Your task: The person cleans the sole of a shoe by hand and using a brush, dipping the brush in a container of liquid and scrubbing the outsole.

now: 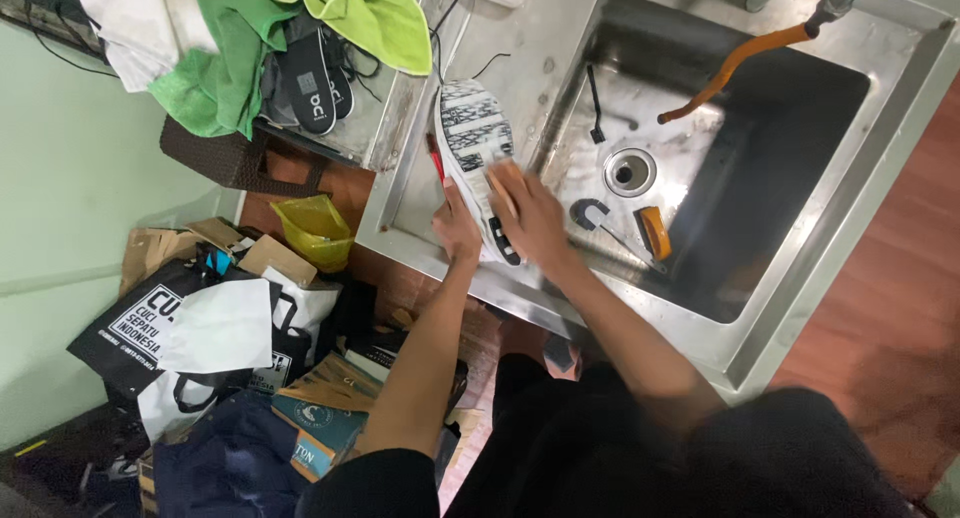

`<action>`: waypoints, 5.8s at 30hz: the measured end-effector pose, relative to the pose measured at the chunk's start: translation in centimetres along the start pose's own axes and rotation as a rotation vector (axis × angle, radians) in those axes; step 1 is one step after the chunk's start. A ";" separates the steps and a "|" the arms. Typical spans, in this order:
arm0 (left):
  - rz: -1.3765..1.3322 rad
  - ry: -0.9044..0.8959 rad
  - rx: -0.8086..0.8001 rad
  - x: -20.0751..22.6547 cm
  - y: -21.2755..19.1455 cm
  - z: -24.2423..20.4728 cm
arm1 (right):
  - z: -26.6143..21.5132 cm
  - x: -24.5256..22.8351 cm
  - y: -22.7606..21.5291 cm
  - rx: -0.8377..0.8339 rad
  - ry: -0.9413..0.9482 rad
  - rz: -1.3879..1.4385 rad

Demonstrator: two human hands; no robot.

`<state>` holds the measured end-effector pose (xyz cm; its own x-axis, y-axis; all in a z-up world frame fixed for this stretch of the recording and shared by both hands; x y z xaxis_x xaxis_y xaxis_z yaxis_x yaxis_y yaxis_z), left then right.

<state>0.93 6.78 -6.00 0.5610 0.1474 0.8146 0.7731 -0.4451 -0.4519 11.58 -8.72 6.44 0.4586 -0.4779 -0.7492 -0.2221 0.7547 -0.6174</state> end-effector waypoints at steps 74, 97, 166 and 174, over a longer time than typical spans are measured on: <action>0.030 0.052 -0.314 1.2 0.4 1.6 | -8.7 1.1 3.0 0.157 0.016 0.295; -0.062 0.107 -0.267 0.8 0.5 2.5 | -8.5 -2.3 -2.6 -0.065 0.768 0.733; -0.259 0.110 0.021 8.2 -1.6 -2.4 | -12.9 -0.7 0.0 0.352 0.108 0.050; -0.285 0.151 0.066 10.1 -2.3 -2.7 | -10.6 -0.8 1.1 0.451 0.163 0.118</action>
<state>4.02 6.91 4.22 0.2726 0.1228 0.9542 0.9129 -0.3461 -0.2163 1.80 -12.30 3.86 0.3040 -0.4144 -0.8578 0.1467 0.9100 -0.3877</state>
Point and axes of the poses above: each hand's wrist, its own z-axis towards the middle knuckle, its own y-axis out of the palm, x = y × z, the point moved 7 cm from there along z, towards the middle knuckle, and after that the axes turned 2 degrees about y, right-handed, at the moved point
